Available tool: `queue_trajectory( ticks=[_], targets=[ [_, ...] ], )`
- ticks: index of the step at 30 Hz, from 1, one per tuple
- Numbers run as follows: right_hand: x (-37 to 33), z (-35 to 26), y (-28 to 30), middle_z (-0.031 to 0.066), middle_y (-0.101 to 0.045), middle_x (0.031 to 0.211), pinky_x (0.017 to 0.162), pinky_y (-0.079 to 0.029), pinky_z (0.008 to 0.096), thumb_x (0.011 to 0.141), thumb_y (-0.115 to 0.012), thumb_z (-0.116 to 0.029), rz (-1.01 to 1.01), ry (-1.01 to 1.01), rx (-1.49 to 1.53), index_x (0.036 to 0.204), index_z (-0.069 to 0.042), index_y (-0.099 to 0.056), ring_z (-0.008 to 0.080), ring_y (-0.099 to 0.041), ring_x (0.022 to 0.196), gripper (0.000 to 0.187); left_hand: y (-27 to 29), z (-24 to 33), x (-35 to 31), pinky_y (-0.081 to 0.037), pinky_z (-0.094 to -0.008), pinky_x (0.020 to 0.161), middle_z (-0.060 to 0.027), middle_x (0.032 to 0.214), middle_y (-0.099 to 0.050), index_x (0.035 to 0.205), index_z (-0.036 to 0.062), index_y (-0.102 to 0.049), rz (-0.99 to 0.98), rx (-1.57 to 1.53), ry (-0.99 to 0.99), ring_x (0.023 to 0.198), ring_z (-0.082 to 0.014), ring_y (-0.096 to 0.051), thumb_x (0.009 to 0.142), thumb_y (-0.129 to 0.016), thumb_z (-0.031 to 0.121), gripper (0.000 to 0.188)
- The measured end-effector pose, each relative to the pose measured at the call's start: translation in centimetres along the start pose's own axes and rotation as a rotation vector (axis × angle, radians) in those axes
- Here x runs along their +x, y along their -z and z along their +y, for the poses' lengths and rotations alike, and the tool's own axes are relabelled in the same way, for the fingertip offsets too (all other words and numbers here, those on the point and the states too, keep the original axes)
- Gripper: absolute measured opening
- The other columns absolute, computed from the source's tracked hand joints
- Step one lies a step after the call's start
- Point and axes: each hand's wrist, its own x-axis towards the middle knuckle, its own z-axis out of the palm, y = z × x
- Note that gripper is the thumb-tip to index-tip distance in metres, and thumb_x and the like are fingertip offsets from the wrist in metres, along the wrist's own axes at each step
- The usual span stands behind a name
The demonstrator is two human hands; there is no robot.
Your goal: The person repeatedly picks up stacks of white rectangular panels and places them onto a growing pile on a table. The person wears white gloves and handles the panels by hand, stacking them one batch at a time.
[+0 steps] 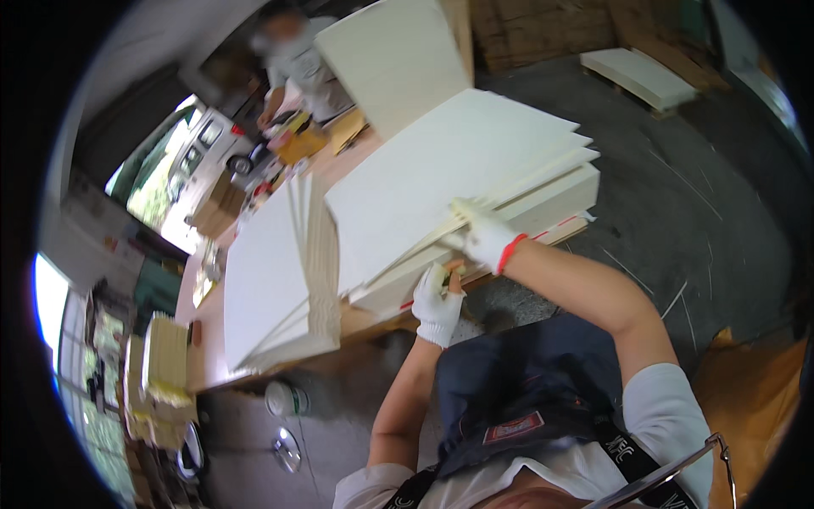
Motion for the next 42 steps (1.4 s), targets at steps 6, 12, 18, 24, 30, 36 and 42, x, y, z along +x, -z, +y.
queue_trajectory(
  ticks=[6,12,18,24,30,36,42],
  targets=[
    [-1.4,-1.9,0.7,0.0122,-0.061,0.134,0.108,-0.052,0.0496,0.104,-0.057,-0.019,-0.191,0.049,-0.222,0.129,-0.002,-0.057,0.0269,-0.059,0.125,0.030,2.7,-3.0,-2.7,-0.056,-0.0352,0.084,-0.0131,0.112,-0.071,0.118,-0.0004,-0.065,-0.007,-0.979,0.504,0.097,-0.0230,-0.069,0.104,-0.055,0.022,0.028],
    [-11.3,-7.2,7.0,0.0120,-0.059,0.139,0.109,-0.049,0.0305,0.107,-0.050,-0.012,-0.039,0.005,-0.407,0.143,0.003,-0.050,0.0207,-0.058,0.127,0.039,5.9,-1.3,-5.2,-0.038,-0.0560,0.116,-0.0178,0.159,-0.039,0.158,0.0092,-0.032,0.059,-1.785,0.692,0.143,-0.0371,-0.043,0.100,-0.036,0.071,0.085],
    [-19.5,-6.4,11.6,0.0098,-0.070,0.113,0.091,-0.057,0.0338,0.102,-0.059,-0.020,0.044,0.101,-0.512,0.122,0.001,-0.063,0.0187,-0.069,0.105,0.029,9.3,-0.7,-5.1,-0.053,-0.0434,0.102,-0.0189,0.141,-0.057,0.143,0.0017,-0.048,-0.149,-1.263,0.891,0.125,-0.0307,-0.061,0.097,-0.068,0.036,0.061],
    [-19.7,-4.8,13.8,0.0094,-0.070,0.110,0.081,-0.059,0.0350,0.097,-0.064,-0.021,-0.073,0.190,-0.478,0.122,0.000,-0.062,0.0197,-0.070,0.099,0.032,11.6,5.1,-4.2,-0.053,-0.0324,0.090,-0.0094,0.118,-0.066,0.128,-0.0026,-0.057,0.004,-0.923,0.573,0.103,-0.0184,-0.064,0.087,-0.073,0.008,0.045],
    [-16.2,-2.2,6.4,0.0102,-0.067,0.122,0.098,-0.051,0.0360,0.097,-0.063,-0.016,-0.262,0.289,-0.505,0.134,0.002,-0.057,0.0199,-0.064,0.115,0.041,20.4,7.6,-7.7,-0.052,-0.0321,0.085,-0.0085,0.103,-0.068,0.114,-0.0028,-0.064,0.255,-0.601,0.477,0.092,-0.0164,-0.063,0.087,-0.076,0.011,0.032],
    [-6.6,-1.2,-11.6,0.0045,-0.069,0.116,0.095,-0.050,0.0312,0.100,-0.063,-0.020,-0.808,0.344,-0.555,0.119,0.000,-0.067,0.0130,-0.065,0.108,0.028,30.0,4.6,-8.3,-0.055,-0.0373,0.091,-0.0089,0.117,-0.065,0.129,0.0020,-0.056,0.578,-0.731,-0.059,0.106,-0.0202,-0.065,0.097,-0.060,0.011,0.034],
    [-3.5,14.1,-22.5,0.0071,-0.065,0.119,0.079,-0.053,0.0365,0.093,-0.071,-0.037,-0.868,0.342,-0.541,0.129,-0.001,-0.057,0.0147,-0.062,0.103,0.053,39.2,-1.5,-2.9,-0.054,-0.0411,0.095,-0.0094,0.120,-0.063,0.130,0.0027,-0.056,0.800,-1.008,0.052,0.111,-0.0245,-0.062,0.100,-0.059,0.017,0.033]
  ],
)
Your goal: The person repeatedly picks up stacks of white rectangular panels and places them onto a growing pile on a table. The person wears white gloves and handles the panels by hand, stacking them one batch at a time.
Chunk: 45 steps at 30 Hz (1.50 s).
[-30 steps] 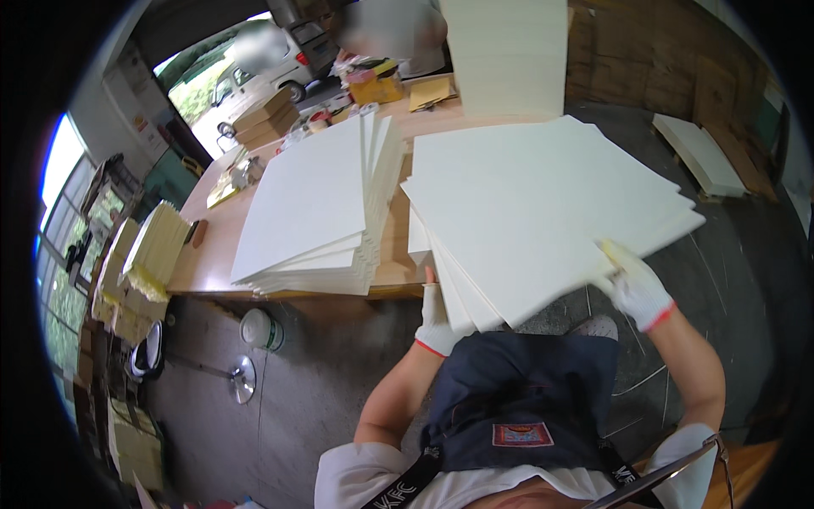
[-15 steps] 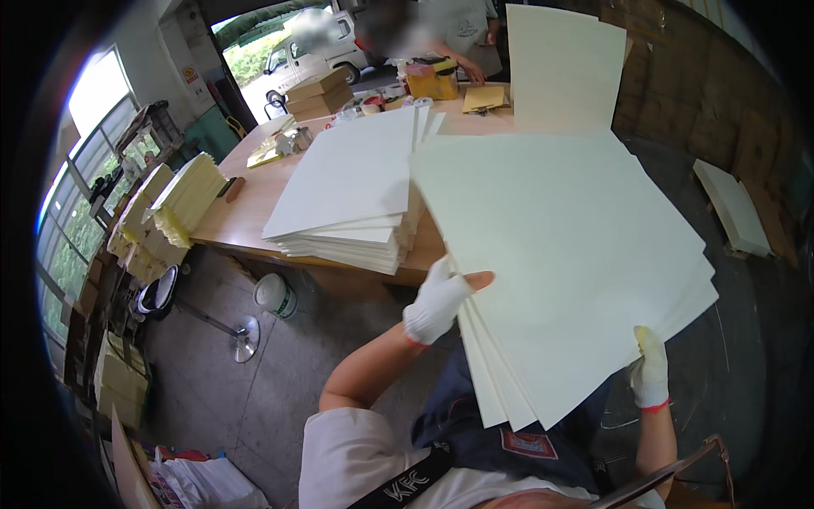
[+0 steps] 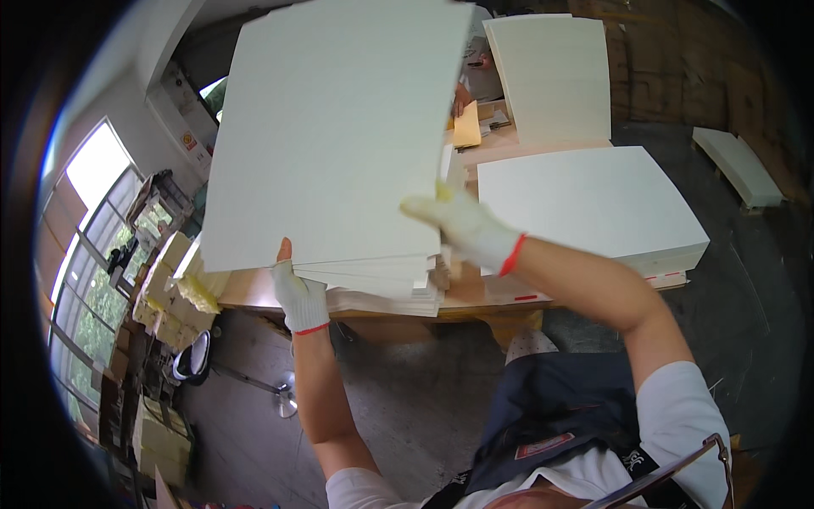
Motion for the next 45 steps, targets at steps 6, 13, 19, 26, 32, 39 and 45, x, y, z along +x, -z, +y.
queue_trajectory(
  ticks=[6,13,19,26,32,39,45],
  targets=[
    [4.6,12.2,2.4,0.0070,-0.068,0.106,0.055,-0.050,0.0336,0.092,-0.073,-0.031,0.226,-0.551,0.050,0.122,0.002,-0.060,0.0139,-0.062,0.080,0.046,7.6,-6.5,3.2,-0.053,-0.0384,0.087,-0.0059,0.109,-0.062,0.120,0.0065,-0.064,0.362,0.244,0.212,0.100,-0.0204,-0.060,0.096,-0.066,0.019,0.027],
    [2.9,14.8,4.9,0.0107,-0.068,0.095,0.057,-0.043,0.0361,0.091,-0.072,-0.038,0.216,-0.720,-0.047,0.109,0.003,-0.068,0.0177,-0.062,0.082,0.044,10.8,-10.4,2.4,-0.057,-0.0295,0.079,-0.0030,0.103,-0.066,0.109,0.0102,-0.066,0.491,0.117,0.384,0.095,-0.0173,-0.065,0.095,-0.069,0.014,0.015],
    [4.0,14.6,2.2,0.0194,-0.058,0.133,0.096,-0.045,0.0432,0.090,-0.074,-0.040,0.378,-0.731,0.008,0.128,0.004,-0.060,0.0291,-0.054,0.120,0.059,13.4,-10.1,5.0,-0.061,-0.0405,0.079,-0.0061,0.110,-0.066,0.116,0.0094,-0.063,0.466,0.167,0.384,0.094,-0.0230,-0.066,0.096,-0.071,0.020,0.024],
    [-2.0,12.2,6.0,0.0115,-0.064,0.120,0.082,-0.052,0.0333,0.099,-0.066,-0.031,0.121,-0.695,0.314,0.128,-0.005,-0.061,0.0221,-0.063,0.102,0.039,10.7,-5.8,2.6,-0.053,-0.0495,0.092,-0.0157,0.125,-0.058,0.120,0.0059,-0.055,0.415,0.083,0.387,0.106,-0.0315,-0.057,0.104,-0.058,0.036,0.034],
    [-19.1,-3.6,17.5,0.0062,-0.073,0.097,0.052,-0.048,0.0213,0.105,-0.056,-0.027,-0.349,-0.931,-0.074,0.121,-0.002,-0.065,0.0069,-0.060,0.065,0.031,2.7,-10.8,-12.7,-0.039,-0.0509,0.114,-0.0232,0.150,-0.044,0.140,-0.0048,-0.044,0.098,0.826,-0.551,0.140,-0.0389,-0.041,0.104,-0.052,0.017,0.043],
    [-27.0,-17.5,34.2,0.0007,-0.066,0.079,0.056,-0.047,0.0232,0.101,-0.058,-0.028,0.794,-0.250,-0.988,0.104,-0.007,-0.067,0.0074,-0.061,0.062,0.023,-17.6,-23.6,-18.2,-0.043,-0.0463,0.113,-0.0138,0.136,-0.064,0.112,0.0049,-0.070,-1.071,0.980,-0.648,0.134,-0.0376,-0.054,0.077,-0.066,-0.005,0.037],
    [-28.9,-18.3,39.3,0.0194,-0.071,0.096,0.083,-0.051,0.0457,0.091,-0.056,-0.068,0.887,-0.431,-1.561,0.102,-0.007,-0.067,0.0371,-0.069,0.095,0.063,-32.9,-36.7,-17.9,-0.048,-0.0401,0.103,-0.0121,0.125,-0.066,0.119,0.0149,-0.071,-1.350,1.186,-0.457,0.118,-0.0328,-0.060,0.091,-0.067,0.016,0.029]
  ],
)
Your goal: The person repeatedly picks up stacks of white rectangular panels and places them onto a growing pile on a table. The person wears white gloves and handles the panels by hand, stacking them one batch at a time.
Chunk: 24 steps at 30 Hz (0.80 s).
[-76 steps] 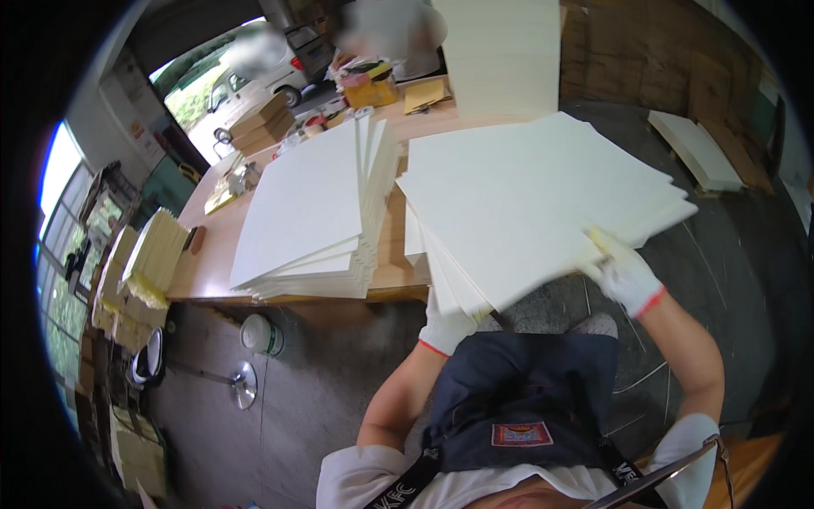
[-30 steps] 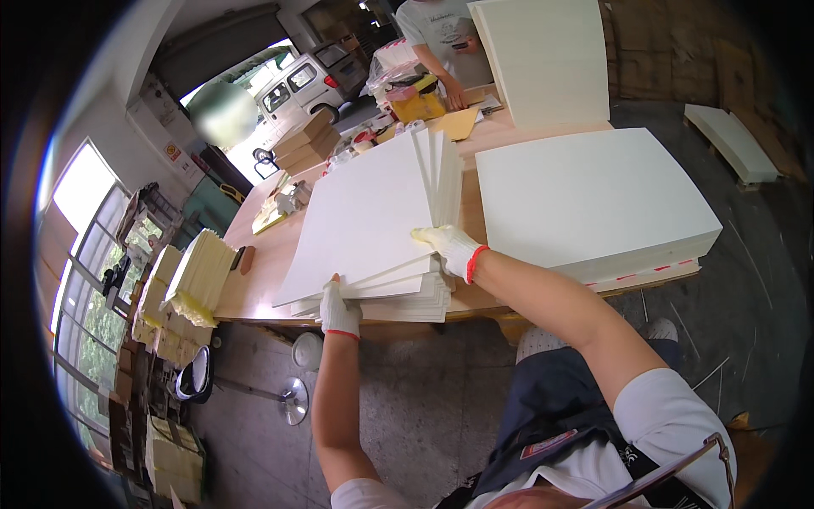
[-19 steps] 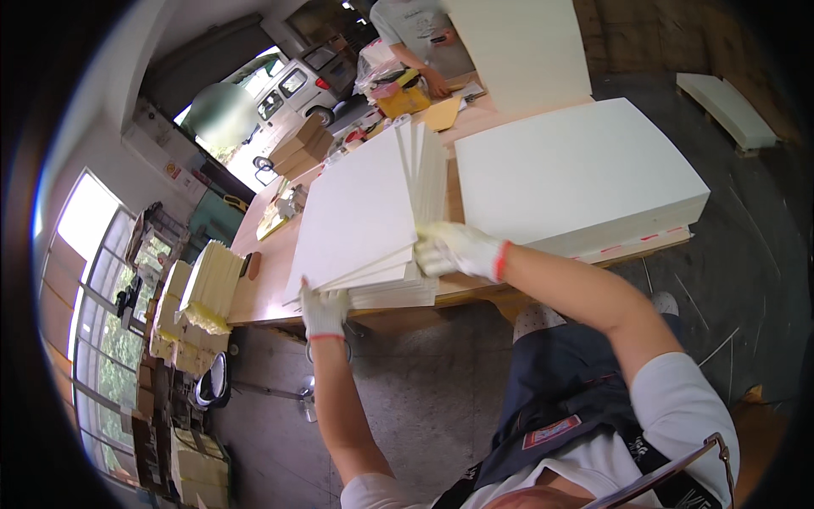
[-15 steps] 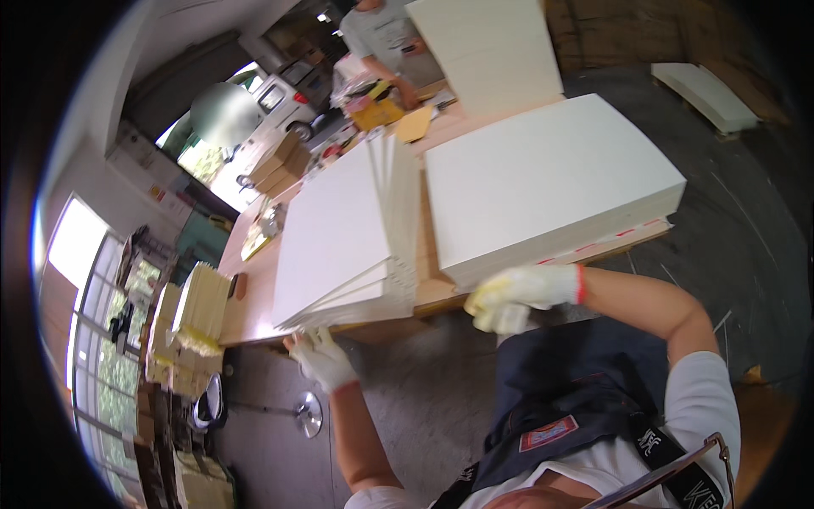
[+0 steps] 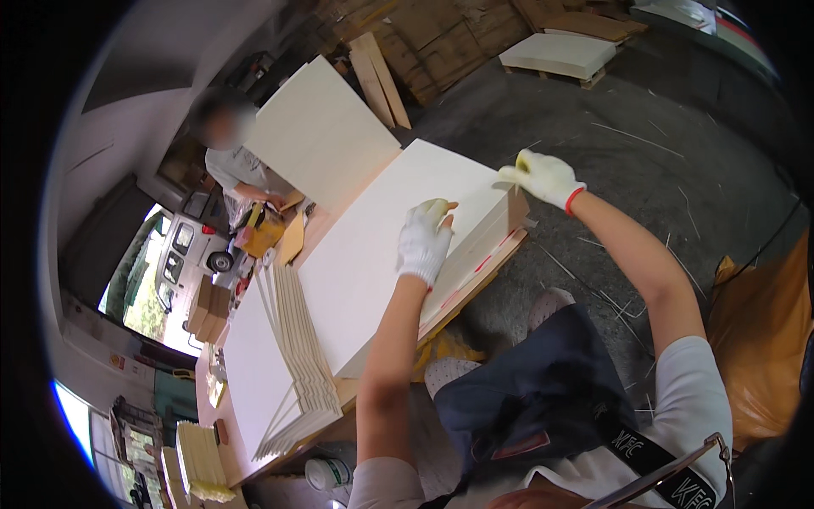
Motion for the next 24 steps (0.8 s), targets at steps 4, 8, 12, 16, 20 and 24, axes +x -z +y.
queue_trajectory(
  ticks=[4,8,12,16,20,24],
  targets=[
    [0.5,-0.8,-0.9,0.0152,-0.069,0.085,0.076,-0.053,0.0443,0.085,-0.062,-0.067,-0.028,0.187,-0.175,0.088,-0.010,-0.069,0.0336,-0.069,0.084,0.058,-3.1,-0.7,5.0,-0.050,-0.0415,0.098,-0.0163,0.120,-0.066,0.116,0.0136,-0.073,-0.214,-0.041,0.130,0.113,-0.0332,-0.062,0.092,-0.068,0.025,0.027],
    [1.6,-0.2,-0.1,0.0116,-0.066,0.078,0.069,-0.053,0.0453,0.086,-0.063,-0.060,0.133,0.512,-0.254,0.083,-0.013,-0.067,0.0315,-0.068,0.077,0.047,-5.5,-0.8,5.9,-0.050,-0.0420,0.096,-0.0200,0.117,-0.066,0.113,0.0113,-0.075,-0.213,-0.209,0.237,0.109,-0.0342,-0.065,0.091,-0.071,0.027,0.028],
    [3.4,-0.9,-0.7,0.0141,-0.066,0.082,0.070,-0.050,0.0441,0.094,-0.055,-0.059,0.047,0.439,0.028,0.084,-0.011,-0.063,0.0334,-0.066,0.078,0.050,-6.1,-0.7,5.9,-0.052,-0.0356,0.092,-0.0167,0.119,-0.066,0.119,0.0065,-0.072,-0.186,-0.194,0.132,0.103,-0.0265,-0.068,0.092,-0.069,0.016,0.028],
    [2.3,-2.6,-1.2,0.0156,-0.064,0.083,0.074,-0.046,0.0427,0.100,-0.047,-0.058,-0.133,0.045,0.364,0.089,-0.009,-0.062,0.0346,-0.063,0.081,0.052,-6.3,-1.3,5.2,-0.051,-0.0341,0.094,-0.0148,0.123,-0.068,0.122,0.0038,-0.068,-0.141,-0.413,0.064,0.106,-0.0224,-0.067,0.095,-0.064,0.013,0.029],
    [1.3,-1.6,-2.5,0.0168,-0.065,0.086,0.075,-0.046,0.0442,0.100,-0.046,-0.056,-0.003,0.004,0.453,0.096,-0.009,-0.062,0.0372,-0.063,0.084,0.051,-5.9,-0.5,5.4,-0.050,-0.0317,0.097,-0.0114,0.124,-0.070,0.125,0.0019,-0.066,-0.203,-0.539,0.136,0.113,-0.0182,-0.065,0.096,-0.064,0.011,0.031],
    [1.0,-1.4,-3.0,0.0187,-0.068,0.093,0.079,-0.047,0.0466,0.102,-0.045,-0.054,0.057,0.013,0.436,0.101,-0.009,-0.064,0.0402,-0.064,0.091,0.048,-5.9,-0.3,5.4,-0.048,-0.0318,0.100,-0.0122,0.122,-0.070,0.127,0.0014,-0.065,-0.225,-0.650,0.174,0.118,-0.0202,-0.064,0.092,-0.070,0.009,0.035]
  ],
)
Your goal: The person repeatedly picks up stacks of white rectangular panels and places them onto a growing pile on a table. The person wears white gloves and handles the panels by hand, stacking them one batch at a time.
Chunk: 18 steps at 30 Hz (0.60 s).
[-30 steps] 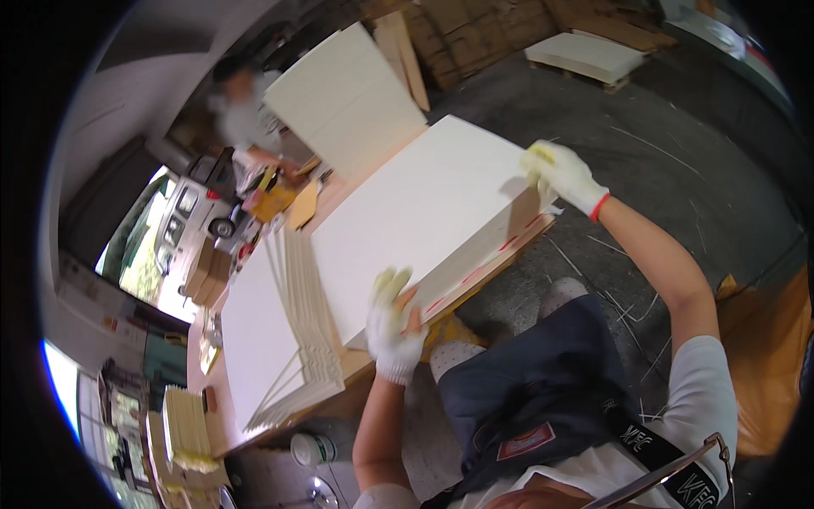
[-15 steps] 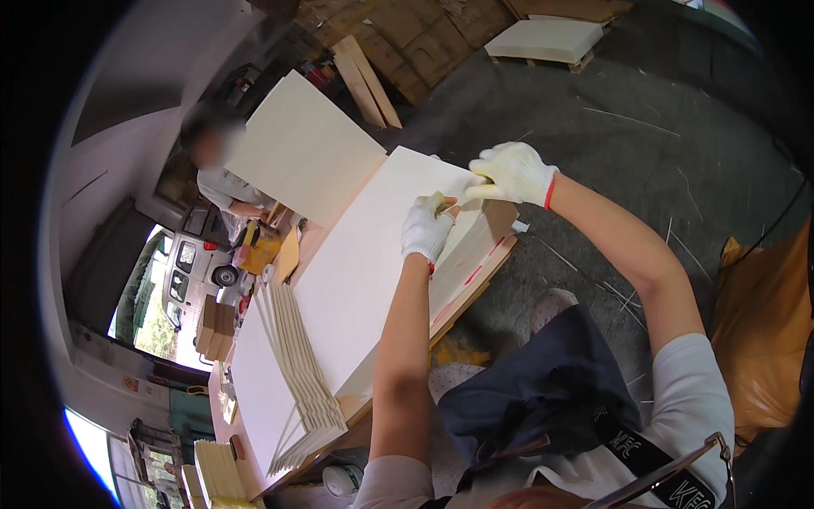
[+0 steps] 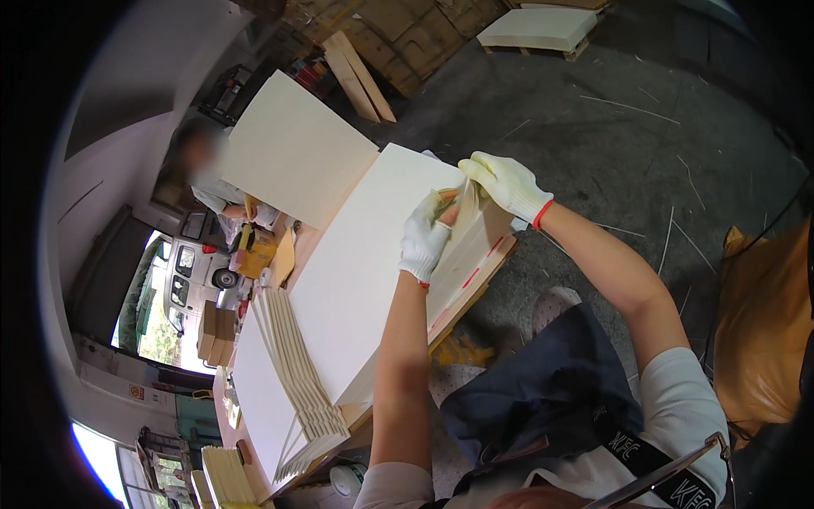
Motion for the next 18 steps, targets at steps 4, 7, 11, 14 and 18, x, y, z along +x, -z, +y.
queue_trajectory(
  ticks=[4,7,11,14,18],
  targets=[
    [-0.2,-0.1,0.0,0.0192,-0.069,0.096,0.080,-0.047,0.0479,0.103,-0.042,-0.052,-0.008,0.005,-0.017,0.103,-0.010,-0.064,0.0415,-0.064,0.094,0.047,-0.5,-0.9,0.2,-0.049,-0.0334,0.101,-0.0151,0.122,-0.071,0.126,0.0020,-0.065,0.019,-0.013,-0.001,0.117,-0.0250,-0.066,0.087,-0.077,0.010,0.041],
    [-0.1,0.2,-0.2,0.0192,-0.069,0.096,0.079,-0.047,0.0479,0.104,-0.042,-0.052,0.001,0.004,-0.015,0.103,-0.010,-0.064,0.0412,-0.064,0.094,0.047,-0.3,-0.5,0.2,-0.049,-0.0319,0.100,-0.0153,0.124,-0.069,0.128,0.0001,-0.062,0.006,0.028,0.000,0.117,-0.0222,-0.065,0.088,-0.075,0.009,0.043],
    [-0.1,0.7,-0.4,0.0189,-0.069,0.095,0.078,-0.047,0.0479,0.104,-0.042,-0.053,0.021,0.026,-0.024,0.102,-0.010,-0.063,0.0404,-0.065,0.093,0.047,-0.2,-0.1,0.1,-0.048,-0.0306,0.100,-0.0154,0.126,-0.068,0.131,0.0019,-0.062,-0.017,0.039,0.007,0.119,-0.0208,-0.064,0.092,-0.070,0.010,0.041],
    [-0.3,0.6,-0.6,0.0182,-0.069,0.094,0.078,-0.048,0.0476,0.104,-0.042,-0.052,0.024,0.026,-0.073,0.103,-0.011,-0.062,0.0395,-0.065,0.091,0.046,-0.4,0.4,-0.5,-0.050,-0.0296,0.094,-0.0129,0.120,-0.070,0.133,0.0055,-0.062,0.103,0.001,-0.006,0.109,-0.0188,-0.065,0.096,-0.065,0.014,0.038],
    [-0.3,0.3,-0.5,0.0174,-0.069,0.092,0.076,-0.048,0.0472,0.105,-0.042,-0.051,0.000,0.030,-0.093,0.105,-0.012,-0.060,0.0387,-0.065,0.088,0.043,-0.4,-0.9,0.1,-0.049,-0.0268,0.076,-0.0053,0.100,-0.068,0.132,0.0072,-0.064,0.137,0.201,-0.164,0.084,-0.0114,-0.059,0.098,-0.063,0.018,0.035]
  ],
)
